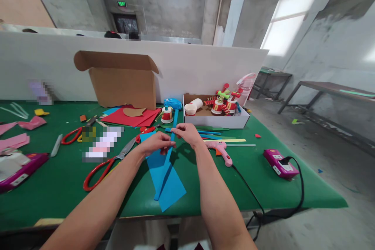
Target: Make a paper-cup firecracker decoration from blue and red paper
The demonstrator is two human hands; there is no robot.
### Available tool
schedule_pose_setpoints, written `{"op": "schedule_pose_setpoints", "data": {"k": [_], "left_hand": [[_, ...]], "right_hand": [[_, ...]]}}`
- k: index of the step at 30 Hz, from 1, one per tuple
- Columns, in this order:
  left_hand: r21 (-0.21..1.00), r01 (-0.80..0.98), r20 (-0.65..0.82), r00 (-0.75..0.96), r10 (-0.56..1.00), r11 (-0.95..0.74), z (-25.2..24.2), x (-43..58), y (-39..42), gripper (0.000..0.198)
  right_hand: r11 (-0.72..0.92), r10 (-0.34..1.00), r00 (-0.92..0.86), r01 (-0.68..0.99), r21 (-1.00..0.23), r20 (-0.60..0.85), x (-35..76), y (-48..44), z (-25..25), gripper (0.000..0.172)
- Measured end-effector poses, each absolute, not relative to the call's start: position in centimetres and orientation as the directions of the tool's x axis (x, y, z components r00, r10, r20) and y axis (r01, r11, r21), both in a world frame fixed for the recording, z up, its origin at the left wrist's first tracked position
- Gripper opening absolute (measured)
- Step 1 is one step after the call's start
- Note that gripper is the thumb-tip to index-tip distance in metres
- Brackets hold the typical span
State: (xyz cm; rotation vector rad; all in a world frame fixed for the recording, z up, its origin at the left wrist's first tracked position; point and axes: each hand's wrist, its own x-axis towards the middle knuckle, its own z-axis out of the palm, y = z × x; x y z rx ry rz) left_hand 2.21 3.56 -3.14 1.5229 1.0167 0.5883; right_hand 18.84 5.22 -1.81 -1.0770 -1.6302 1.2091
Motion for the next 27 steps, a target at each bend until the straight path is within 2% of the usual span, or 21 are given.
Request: {"op": "schedule_pose_setpoints", "data": {"k": [3,8,11,13,16,19,22,27], "left_hand": [[0.956,0.292,-0.177,0.544,0.820,0.012,-3.0,2.0,3.5,0.044],[0.947,0.321,-0.187,0.579,0.794,-0.011,-2.7,1.6,3.4,0.038],[0.939,0.341,-0.207,0.479,0.853,0.037,-3.0,1.6,3.8,0.037],[0.940,0.334,-0.185,0.338,0.923,0.066,-3.2,1.6,4.2,0.038],[0.971,0.238,-0.038,0.063,0.997,0.022,-3.3,1.3,4.7,0.039],[0.987,0.090,0.148,-0.140,0.979,-0.136,-3.0,0.8,5.1,0.038],[0.973,-0.006,0.220,-0.246,0.944,-0.229,-2.3,0.1,5.2,0.037],[0.958,-0.083,0.235,-0.330,0.914,-0.276,-1.2,-0.7,5.1,0.033]], "right_hand": [[0.212,0.970,-0.145,0.126,-0.969,0.194,19.7,5.8,-1.7,0.035],[0.284,0.927,0.280,-0.097,-0.954,0.247,22.5,7.4,-1.6,0.036],[0.345,0.838,0.494,-0.151,-0.926,0.232,23.9,8.1,-1.7,0.038],[0.352,0.789,0.581,-0.162,-0.922,0.199,24.8,8.4,-1.7,0.039],[0.331,0.782,0.603,-0.182,-0.926,0.160,26.2,8.9,-1.2,0.036],[0.237,0.816,0.564,-0.118,-0.964,0.131,27.9,9.4,-0.4,0.025],[0.092,0.835,0.546,-0.013,-0.996,0.070,29.6,9.4,-0.2,0.020],[-0.126,0.850,0.525,0.131,-0.983,-0.039,32.9,8.2,-1.4,0.028]]}}
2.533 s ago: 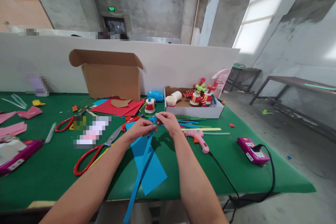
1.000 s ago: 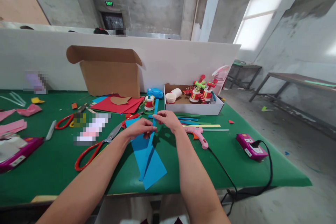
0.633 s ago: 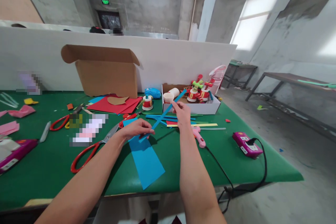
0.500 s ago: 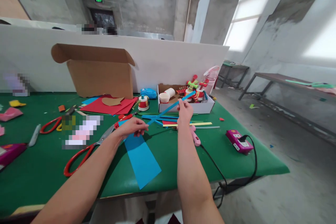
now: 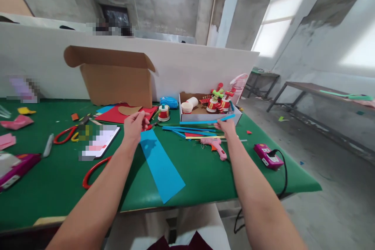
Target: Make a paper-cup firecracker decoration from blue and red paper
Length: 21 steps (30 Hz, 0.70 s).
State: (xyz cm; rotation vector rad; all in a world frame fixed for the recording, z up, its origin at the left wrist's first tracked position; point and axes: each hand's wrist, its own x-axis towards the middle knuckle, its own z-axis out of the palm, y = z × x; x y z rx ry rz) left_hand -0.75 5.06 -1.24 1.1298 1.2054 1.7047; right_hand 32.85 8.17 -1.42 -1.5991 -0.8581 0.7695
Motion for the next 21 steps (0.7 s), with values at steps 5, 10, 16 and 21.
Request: {"op": "schedule_pose_setpoints", "data": {"k": [5,10,16,21], "left_hand": [[0.965,-0.069,0.213,-0.356,0.910,-0.253,-1.1,-1.0,5.1,0.029],[0.951,0.009,0.289,-0.391,0.874,-0.310,-1.0,-1.0,5.0,0.030],[0.892,0.205,0.450,-0.480,0.753,-0.403,0.2,-1.6,4.4,0.036],[0.642,0.762,0.419,-0.249,0.873,-0.091,-0.8,-3.1,4.8,0.032]], "right_hand": [[-0.355,0.861,0.487,0.365,-0.861,-0.149,36.0,7.7,-1.0,0.042],[-0.143,0.958,0.270,0.751,-0.645,0.102,34.0,5.9,1.5,0.035],[0.322,0.946,-0.181,0.598,-0.734,0.268,23.8,1.1,1.0,0.026],[0.414,0.909,-0.300,0.594,-0.690,0.288,16.5,1.4,-2.1,0.021]]}}
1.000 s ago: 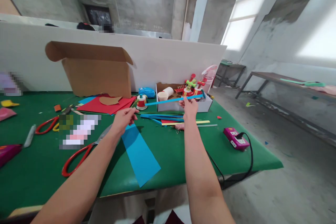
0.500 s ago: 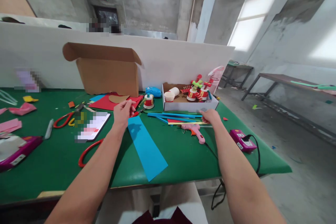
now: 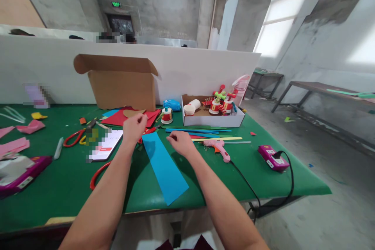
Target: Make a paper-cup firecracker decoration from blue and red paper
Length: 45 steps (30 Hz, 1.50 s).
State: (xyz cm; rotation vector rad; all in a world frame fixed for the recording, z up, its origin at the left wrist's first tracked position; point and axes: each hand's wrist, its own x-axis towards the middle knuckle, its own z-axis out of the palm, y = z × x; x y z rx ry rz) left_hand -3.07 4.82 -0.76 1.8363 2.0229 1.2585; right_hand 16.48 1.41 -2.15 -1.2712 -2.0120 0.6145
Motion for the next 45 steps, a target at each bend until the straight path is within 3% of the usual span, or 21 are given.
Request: {"op": "schedule_pose_setpoints", "data": {"k": [2,3,6,21,25,29,34,39,43,45], "left_hand": [[0.342,0.940,0.219,-0.098,0.971,0.018,-1.7,-3.5,4.9,0.020],[0.228,0.973,0.120,-0.070,0.990,0.041,-2.3,-3.7,5.0,0.023],[0.146,0.988,0.064,-0.053,0.997,0.043,-3.5,-3.7,5.1,0.037],[0.133,0.991,0.131,-0.051,0.990,0.033,-1.1,-3.2,5.3,0.033],[0.223,0.974,0.179,0.000,0.984,-0.040,0.5,-2.0,9.0,0.051],[0.301,0.953,0.127,-0.071,0.989,0.029,0.5,-0.1,13.3,0.062],[0.313,0.946,0.098,-0.114,0.989,0.078,-0.8,1.9,16.2,0.057],[0.330,0.943,0.081,-0.059,0.995,0.029,-0.4,1.8,16.9,0.039],[0.366,0.930,0.120,-0.014,0.993,-0.031,1.7,-0.2,15.4,0.040],[0.419,0.896,0.167,0.083,0.982,-0.147,2.8,-1.3,13.8,0.040]], "right_hand": [[0.358,0.932,-0.208,0.663,-0.657,0.298,15.2,2.1,-3.5,0.021],[0.332,0.936,-0.158,0.700,-0.632,0.315,14.9,2.3,-4.2,0.021],[0.323,0.931,-0.130,0.732,-0.600,0.342,15.1,2.5,-5.7,0.021],[0.320,0.942,-0.088,0.521,-0.791,0.323,15.7,2.0,-7.3,0.024],[0.342,0.937,-0.128,0.524,-0.780,0.325,15.6,1.8,-7.2,0.027],[0.343,0.939,-0.225,0.627,-0.700,0.260,15.5,1.2,-6.9,0.015],[0.608,0.794,-0.511,0.643,-0.466,0.329,14.3,-0.6,-6.5,0.043],[0.682,0.728,-0.640,0.642,-0.351,0.245,13.6,-1.4,-6.7,0.077],[0.688,0.719,-0.667,0.645,-0.331,0.196,13.9,-1.3,-6.0,0.075],[0.680,0.726,-0.669,0.666,-0.306,0.158,14.0,-1.5,-5.2,0.072]]}}
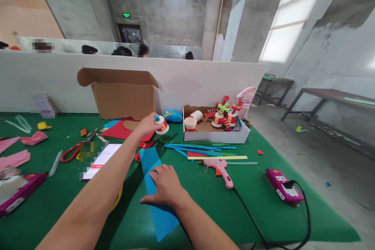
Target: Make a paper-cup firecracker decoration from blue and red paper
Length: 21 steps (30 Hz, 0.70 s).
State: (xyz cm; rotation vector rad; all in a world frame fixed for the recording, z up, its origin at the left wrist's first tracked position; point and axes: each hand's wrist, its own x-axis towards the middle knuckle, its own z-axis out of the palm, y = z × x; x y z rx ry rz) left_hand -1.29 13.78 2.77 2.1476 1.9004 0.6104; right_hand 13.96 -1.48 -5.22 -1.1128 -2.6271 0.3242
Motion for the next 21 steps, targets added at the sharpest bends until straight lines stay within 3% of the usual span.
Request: {"op": "schedule_pose_setpoints", "data": {"k": [3,7,13,17,21], "left_hand": [[0.458,0.822,0.210,0.268,0.940,-0.337,3.8,-2.2,11.3,0.044],[0.376,0.828,0.243,0.346,0.906,-0.416,3.8,-2.2,10.1,0.040],[0.330,0.848,0.004,0.438,0.899,-0.415,3.2,-1.8,9.6,0.040],[0.195,0.960,-0.061,0.217,0.974,-0.202,2.9,-2.1,9.4,0.040],[0.166,0.978,-0.082,0.141,0.987,-0.126,2.1,-1.4,10.6,0.035]], "right_hand": [[0.609,0.786,-0.616,0.757,-0.237,0.051,13.8,-2.2,-3.9,0.066],[0.496,0.854,-0.514,0.850,-0.176,-0.076,13.9,-3.6,-2.4,0.065],[0.581,0.762,-0.644,0.725,-0.369,-0.067,17.1,-6.3,-1.3,0.053],[0.641,0.658,-0.753,0.570,-0.514,-0.014,18.8,-7.8,-1.7,0.061],[0.659,0.648,-0.761,0.551,-0.513,0.015,18.6,-8.0,-3.3,0.067]]}}
